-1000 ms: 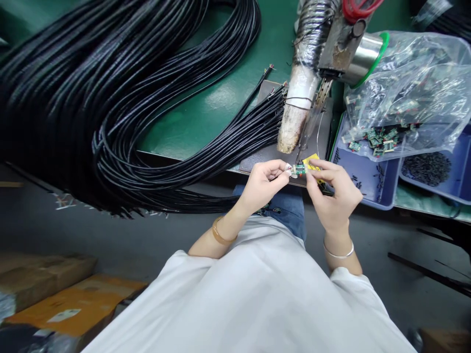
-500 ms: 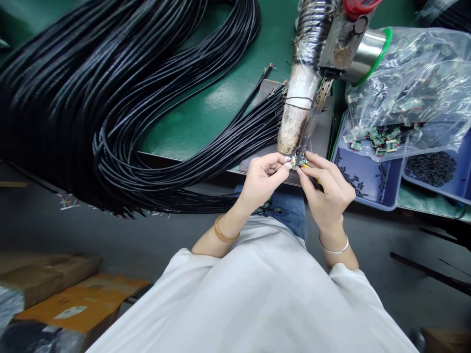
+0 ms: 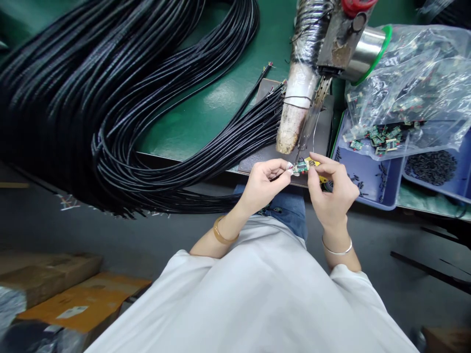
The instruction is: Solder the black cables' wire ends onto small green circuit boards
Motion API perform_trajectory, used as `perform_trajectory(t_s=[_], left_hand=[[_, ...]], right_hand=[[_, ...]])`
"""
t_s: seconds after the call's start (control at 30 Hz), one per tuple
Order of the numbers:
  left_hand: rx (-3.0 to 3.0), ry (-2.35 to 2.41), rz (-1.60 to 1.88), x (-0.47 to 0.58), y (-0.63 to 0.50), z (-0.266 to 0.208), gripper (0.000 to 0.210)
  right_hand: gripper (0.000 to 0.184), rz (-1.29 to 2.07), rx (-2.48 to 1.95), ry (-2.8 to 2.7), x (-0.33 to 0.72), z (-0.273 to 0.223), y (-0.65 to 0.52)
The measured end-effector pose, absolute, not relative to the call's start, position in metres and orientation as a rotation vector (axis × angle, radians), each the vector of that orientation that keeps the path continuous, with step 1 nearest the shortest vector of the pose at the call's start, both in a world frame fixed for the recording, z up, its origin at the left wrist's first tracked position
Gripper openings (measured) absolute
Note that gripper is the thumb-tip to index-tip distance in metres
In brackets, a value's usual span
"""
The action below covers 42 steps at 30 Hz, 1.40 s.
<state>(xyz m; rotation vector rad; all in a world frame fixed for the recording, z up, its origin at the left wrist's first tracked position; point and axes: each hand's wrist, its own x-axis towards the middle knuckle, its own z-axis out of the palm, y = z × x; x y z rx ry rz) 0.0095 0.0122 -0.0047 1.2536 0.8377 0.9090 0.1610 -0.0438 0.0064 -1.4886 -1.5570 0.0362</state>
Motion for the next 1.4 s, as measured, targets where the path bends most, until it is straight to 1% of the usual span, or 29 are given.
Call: perform_trajectory(t_s=[0.07, 0.17, 0.3, 0.43, 0.47, 0.5, 0.57, 0.63, 0.8, 1.03, 1.13, 1.23, 1.3, 1.33, 1.4], left_hand=[[1.290, 0.828, 0.888, 0.009, 0.009, -0.003, 0.010], [1.304, 0.851, 0.918, 0.008, 0.005, -0.002, 0.006], [1.202, 0.813, 1.010, 0.002, 0.005, -0.003, 0.010], [1.105, 0.683, 0.967, -0.006, 0.007, -0.008, 0.013], [1.094, 0.658, 0.949, -0.007, 0.006, -0.009, 0.014], [1.089, 0.646, 0.930, -0.008, 0.005, -0.010, 0.015], [1.085, 0.663, 0.891, -0.009, 0.003, -0.011, 0.015], [1.096, 0.693, 0.866, -0.009, 0.000, -0.010, 0.015], [1.177, 0.667, 0.853, -0.011, -0.004, -0.009, 0.012], [1.303, 0.642, 0.836, -0.015, -0.005, -0.008, 0.011], [1.430, 0.646, 0.873, -0.014, -0.005, -0.005, 0.011], [1.658, 0.665, 0.959, -0.014, -0.005, -0.005, 0.010], [1.829, 0.662, 0.991, -0.015, -0.005, -0.007, 0.010], [1.900, 0.650, 0.988, -0.015, -0.005, -0.008, 0.010], [1.966, 0.593, 0.955, -0.015, -0.006, -0.009, 0.011]], right_hand=[[0.006, 0.154, -1.549, -1.496, 0.161, 0.008, -0.045], [0.010, 0.357, -1.547, -1.394, 0.159, 0.008, -0.050], [0.013, 0.534, -1.438, -1.265, 0.154, 0.005, -0.059], [0.016, 0.922, -1.400, -1.199, 0.158, 0.006, -0.067], [0.015, 0.924, -1.417, -1.180, 0.160, 0.009, -0.069], [0.013, 0.858, -1.441, -1.159, 0.161, 0.013, -0.071], [0.009, 0.634, -1.497, -1.127, 0.163, 0.021, -0.074], [0.011, 0.537, -1.557, -1.176, 0.163, 0.028, -0.074], [0.014, 0.820, -1.612, -1.349, 0.158, 0.027, -0.069], [0.011, 0.960, -1.543, -1.243, 0.160, 0.016, -0.067], [0.009, 0.886, -1.549, -1.303, 0.161, 0.017, -0.070], [0.009, 0.576, -1.572, -1.555, 0.163, 0.018, -0.073], [0.010, 0.471, -1.600, -1.701, 0.167, 0.019, -0.074], [0.010, 0.511, -1.622, -1.720, 0.170, 0.018, -0.074], [0.009, 0.763, -1.646, -1.647, 0.176, 0.018, -0.072]])
